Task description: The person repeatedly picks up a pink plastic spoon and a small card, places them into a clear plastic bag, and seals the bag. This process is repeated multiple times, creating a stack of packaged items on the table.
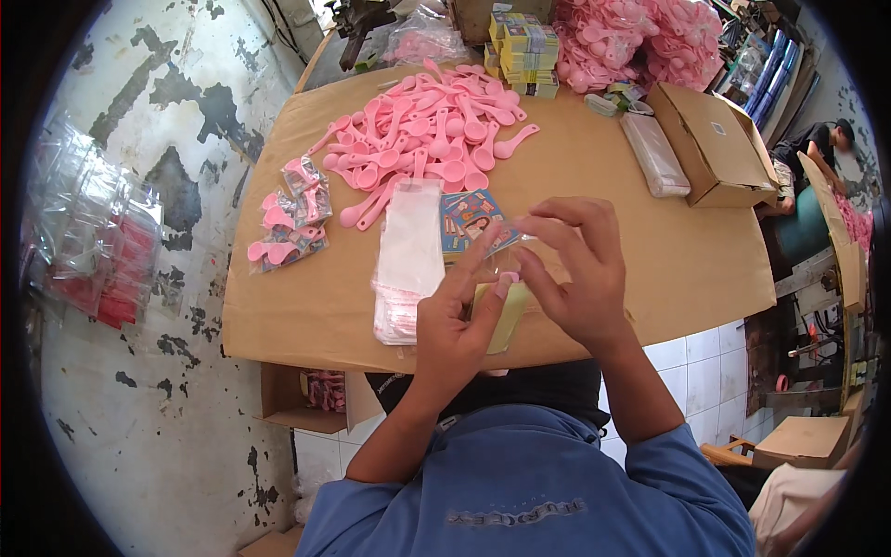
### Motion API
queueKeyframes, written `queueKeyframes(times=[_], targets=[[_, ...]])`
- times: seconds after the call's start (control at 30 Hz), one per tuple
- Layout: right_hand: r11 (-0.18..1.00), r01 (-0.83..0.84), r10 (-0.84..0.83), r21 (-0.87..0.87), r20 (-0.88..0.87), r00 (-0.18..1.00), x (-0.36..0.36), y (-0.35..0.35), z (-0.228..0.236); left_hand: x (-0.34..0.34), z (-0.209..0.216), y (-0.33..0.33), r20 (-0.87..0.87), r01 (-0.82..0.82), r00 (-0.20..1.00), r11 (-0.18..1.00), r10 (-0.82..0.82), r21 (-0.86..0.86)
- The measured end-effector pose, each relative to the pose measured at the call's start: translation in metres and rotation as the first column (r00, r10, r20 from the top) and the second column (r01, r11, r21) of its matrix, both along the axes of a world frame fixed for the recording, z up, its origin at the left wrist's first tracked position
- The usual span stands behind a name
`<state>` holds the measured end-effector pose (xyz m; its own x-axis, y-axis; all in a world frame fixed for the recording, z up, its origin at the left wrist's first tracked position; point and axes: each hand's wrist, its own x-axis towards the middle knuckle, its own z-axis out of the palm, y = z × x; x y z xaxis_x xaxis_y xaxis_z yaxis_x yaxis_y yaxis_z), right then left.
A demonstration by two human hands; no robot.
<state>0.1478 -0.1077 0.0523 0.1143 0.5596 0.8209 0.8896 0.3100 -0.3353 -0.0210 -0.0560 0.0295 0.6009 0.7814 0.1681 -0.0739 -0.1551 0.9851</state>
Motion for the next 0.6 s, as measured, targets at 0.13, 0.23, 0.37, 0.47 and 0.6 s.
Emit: queueKeyframes(times=[0.13,0.23,0.37,0.47,0.6], targets=[[0.999,0.030,-0.032,0.042,0.057,0.998,-0.003,0.009,-0.004,0.001,-0.008,-0.002,0.004,-0.012,1.000,0.993,0.011,0.118],[0.997,0.050,-0.056,0.062,0.103,0.993,-0.002,0.010,-0.007,0.000,-0.008,-0.001,-0.050,-0.024,0.998,0.970,0.038,0.241],[0.999,0.044,-0.046,0.032,0.080,0.996,0.005,0.010,-0.008,-0.003,0.009,-0.003,-0.208,0.054,0.978,0.966,-0.001,0.252],[1.000,0.013,-0.010,0.025,-0.139,0.990,0.010,0.013,-0.012,-0.003,0.003,-0.003,-0.203,0.090,0.977,0.988,-0.063,0.124],[0.954,-0.048,0.289,0.297,-0.859,0.422,0.025,0.014,-0.004,0.001,0.004,-0.002,0.086,0.095,0.993,0.960,-0.075,-0.262]])
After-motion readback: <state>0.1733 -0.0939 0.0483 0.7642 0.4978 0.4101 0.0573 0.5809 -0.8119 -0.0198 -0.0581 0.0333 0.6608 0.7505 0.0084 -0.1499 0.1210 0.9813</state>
